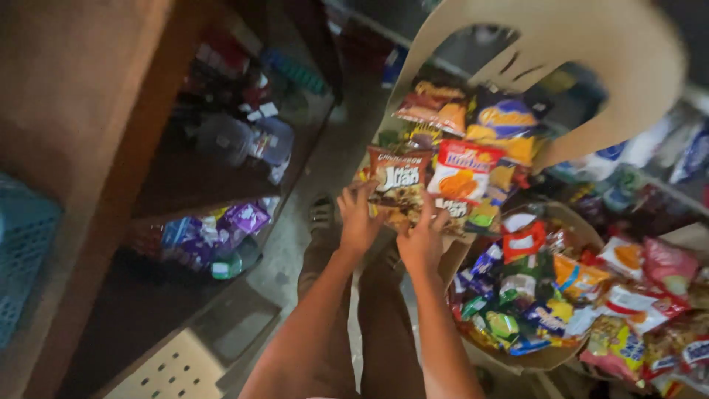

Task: Stocking and organizing various snack bags and food items onto retail shelves.

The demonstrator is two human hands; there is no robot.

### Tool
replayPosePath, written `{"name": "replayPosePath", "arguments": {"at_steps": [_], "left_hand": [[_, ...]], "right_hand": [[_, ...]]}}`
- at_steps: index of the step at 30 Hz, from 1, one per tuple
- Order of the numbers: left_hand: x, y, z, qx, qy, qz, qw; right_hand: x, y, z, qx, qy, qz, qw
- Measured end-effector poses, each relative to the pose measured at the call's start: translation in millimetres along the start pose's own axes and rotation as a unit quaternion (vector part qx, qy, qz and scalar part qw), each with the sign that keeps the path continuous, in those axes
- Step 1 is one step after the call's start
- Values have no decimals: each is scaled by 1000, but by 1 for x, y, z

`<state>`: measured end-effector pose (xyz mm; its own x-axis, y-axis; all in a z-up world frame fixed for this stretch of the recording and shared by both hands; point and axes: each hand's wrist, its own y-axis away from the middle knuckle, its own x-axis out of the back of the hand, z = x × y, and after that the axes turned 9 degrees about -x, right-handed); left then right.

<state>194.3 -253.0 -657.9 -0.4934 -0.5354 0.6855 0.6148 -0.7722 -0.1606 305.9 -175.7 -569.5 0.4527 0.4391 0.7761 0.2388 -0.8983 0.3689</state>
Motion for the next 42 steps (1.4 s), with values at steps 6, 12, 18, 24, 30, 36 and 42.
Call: {"name": "replayPosePath", "arguments": {"at_steps": [6, 12, 18, 24, 30, 36, 42], "left_hand": [[68, -57, 92, -72, 43, 17, 996], [143, -130, 188, -193, 49, 64, 978], [238, -200, 302, -303, 77, 142, 939], [339, -250, 407, -411, 58, 241, 877], [415, -294, 464, -496, 43, 287, 818], [444, -369, 478, -534, 38, 285, 795], [433, -492, 465, -564, 79, 242, 786]], "right_hand": [[59, -4, -40, 198, -85, 103, 971], [158, -6, -117, 302, -131, 180, 927], [290, 9, -217, 403, -177, 253, 862], [405, 30, -300, 521, -167, 353, 759], [479, 55, -372, 535, -121, 424, 721], [513, 18, -430, 528, -86, 483, 693], [539, -92, -471, 477, -166, 451, 736]]}}
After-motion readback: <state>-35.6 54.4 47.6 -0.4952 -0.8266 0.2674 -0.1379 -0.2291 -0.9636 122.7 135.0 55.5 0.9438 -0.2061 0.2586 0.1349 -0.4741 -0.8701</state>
